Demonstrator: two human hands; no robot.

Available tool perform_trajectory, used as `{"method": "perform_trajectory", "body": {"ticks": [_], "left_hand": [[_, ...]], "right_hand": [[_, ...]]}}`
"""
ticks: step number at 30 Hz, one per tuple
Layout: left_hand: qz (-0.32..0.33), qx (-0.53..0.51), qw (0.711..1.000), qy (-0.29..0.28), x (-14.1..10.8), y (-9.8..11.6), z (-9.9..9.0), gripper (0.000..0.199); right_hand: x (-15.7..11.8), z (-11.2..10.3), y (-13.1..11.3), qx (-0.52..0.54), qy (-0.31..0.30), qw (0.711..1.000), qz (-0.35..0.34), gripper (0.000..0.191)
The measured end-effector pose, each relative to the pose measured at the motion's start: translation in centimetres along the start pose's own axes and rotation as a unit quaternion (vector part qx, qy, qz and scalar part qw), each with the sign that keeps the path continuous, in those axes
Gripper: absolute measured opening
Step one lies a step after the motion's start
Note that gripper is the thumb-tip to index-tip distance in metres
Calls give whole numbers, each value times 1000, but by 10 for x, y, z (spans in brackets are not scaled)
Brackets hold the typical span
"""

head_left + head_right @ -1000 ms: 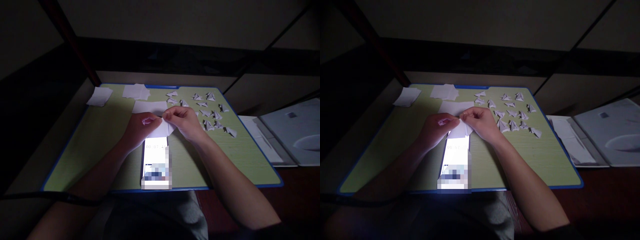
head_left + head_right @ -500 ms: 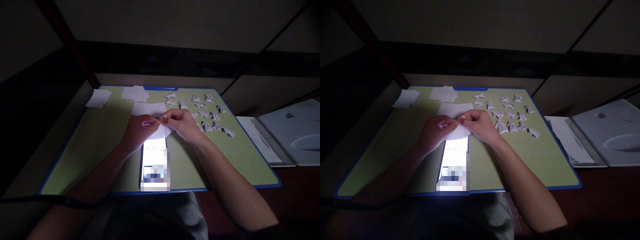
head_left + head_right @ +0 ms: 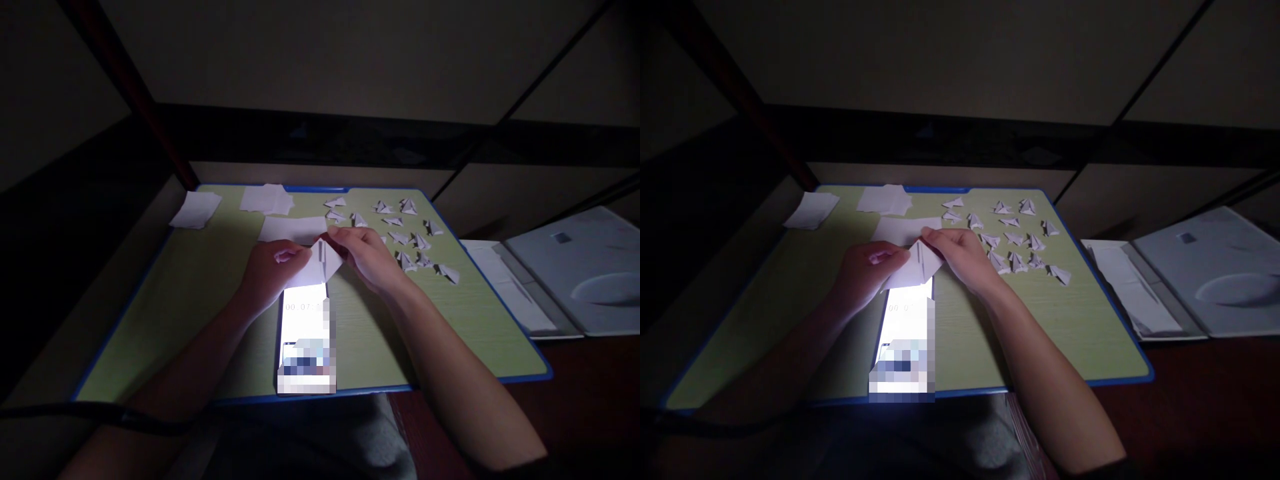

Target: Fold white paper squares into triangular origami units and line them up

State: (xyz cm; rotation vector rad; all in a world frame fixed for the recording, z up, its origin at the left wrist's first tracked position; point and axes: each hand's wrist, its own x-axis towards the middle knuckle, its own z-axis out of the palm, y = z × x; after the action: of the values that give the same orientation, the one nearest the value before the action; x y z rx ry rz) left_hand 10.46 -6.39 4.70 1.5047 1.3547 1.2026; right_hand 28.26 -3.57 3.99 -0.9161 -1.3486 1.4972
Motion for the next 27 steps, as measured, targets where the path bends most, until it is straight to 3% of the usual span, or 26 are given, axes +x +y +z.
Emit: {"method": "perform_trajectory", "body": {"ticks": [5, 11, 27], "left_hand": [[-7, -36, 999, -5, 2, -6, -2, 15], [25, -50, 998, -2, 3, -11, -1, 13], [47, -27, 999, -4, 1, -8, 3, 13]], "right_hand": [[-3, 0, -4, -45, -39, 998, 9, 26], [-2, 2, -3, -94, -3, 996, 10, 23], [-2, 10, 0, -67, 55, 996, -9, 21]]}}
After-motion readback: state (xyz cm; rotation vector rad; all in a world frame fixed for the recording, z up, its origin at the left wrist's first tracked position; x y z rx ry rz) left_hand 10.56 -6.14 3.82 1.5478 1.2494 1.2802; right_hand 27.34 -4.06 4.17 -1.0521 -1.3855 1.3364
